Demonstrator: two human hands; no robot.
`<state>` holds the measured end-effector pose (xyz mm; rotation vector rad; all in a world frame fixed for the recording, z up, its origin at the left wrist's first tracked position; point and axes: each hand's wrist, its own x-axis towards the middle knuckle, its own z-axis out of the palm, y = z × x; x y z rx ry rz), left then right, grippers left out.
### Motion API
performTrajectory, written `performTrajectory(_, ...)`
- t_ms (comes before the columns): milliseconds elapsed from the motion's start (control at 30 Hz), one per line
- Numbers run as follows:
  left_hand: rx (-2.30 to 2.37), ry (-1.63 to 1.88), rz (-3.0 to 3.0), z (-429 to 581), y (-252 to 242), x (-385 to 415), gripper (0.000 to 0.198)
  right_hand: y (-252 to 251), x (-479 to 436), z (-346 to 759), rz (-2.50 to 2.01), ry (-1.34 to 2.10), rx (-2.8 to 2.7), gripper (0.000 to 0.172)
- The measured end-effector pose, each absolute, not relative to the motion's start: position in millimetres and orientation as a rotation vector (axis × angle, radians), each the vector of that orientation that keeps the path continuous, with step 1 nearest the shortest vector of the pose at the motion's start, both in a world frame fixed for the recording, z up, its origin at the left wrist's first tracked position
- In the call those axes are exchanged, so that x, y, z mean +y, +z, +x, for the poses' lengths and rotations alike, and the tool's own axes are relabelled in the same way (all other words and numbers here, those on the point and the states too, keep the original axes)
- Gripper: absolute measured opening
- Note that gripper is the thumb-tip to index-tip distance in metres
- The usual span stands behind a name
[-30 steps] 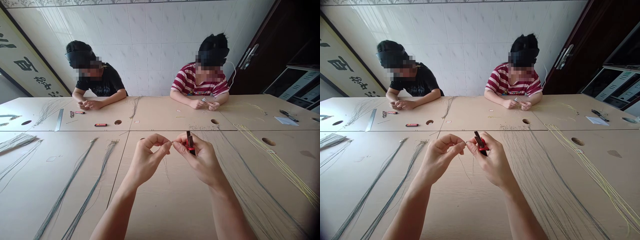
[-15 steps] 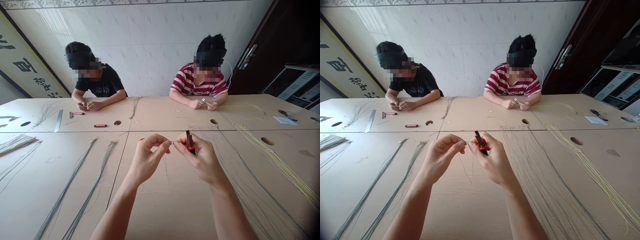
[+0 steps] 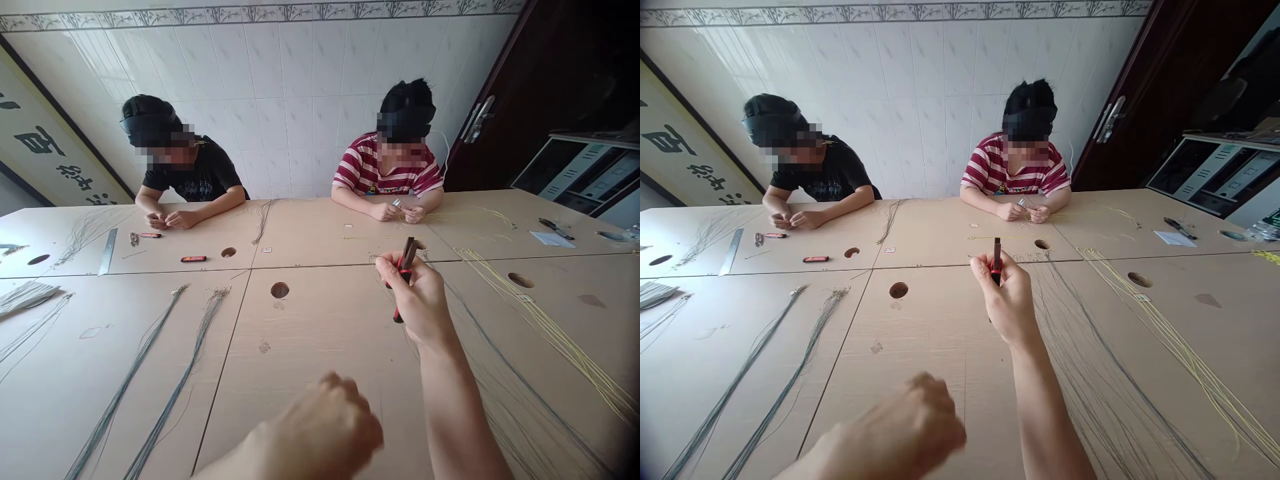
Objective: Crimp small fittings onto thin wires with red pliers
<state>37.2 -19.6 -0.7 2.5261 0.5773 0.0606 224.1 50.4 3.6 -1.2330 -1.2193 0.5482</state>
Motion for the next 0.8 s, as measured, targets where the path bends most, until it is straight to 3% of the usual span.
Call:
performTrajectory(67,0.434,-0.116,2.533,32,-8,-28,0.020,5,49,225,-1.228,0.547,-1.248,0.026)
performTrajectory(133,0.557,-0.062,2.493,21,-4,-25,0.014,9,45,223,-1.229,0.546,-1.297,0.026)
performTrajectory(200,0.904,0.178,2.414,10,9,-10,0.032,13,41,221,-1.241,0.552,-1.342,0.027)
performTrajectory(300,1.228,0.580,2.158,5,31,21,0.037,19,34,216,-1.265,0.585,-1.378,0.027)
performTrajectory(433,1.078,0.898,1.765,25,34,49,0.037,24,28,213,-1.257,0.584,-1.437,0.025)
performTrajectory(567,0.601,0.682,1.517,47,21,57,0.036,24,26,213,-1.225,0.506,-1.504,0.023)
performTrajectory(700,0.488,0.490,1.425,43,18,55,0.031,24,26,213,-1.226,0.393,-1.519,0.019)
performTrajectory(800,0.432,0.373,1.365,30,14,49,0.043,24,28,211,-1.241,0.367,-1.515,0.019)
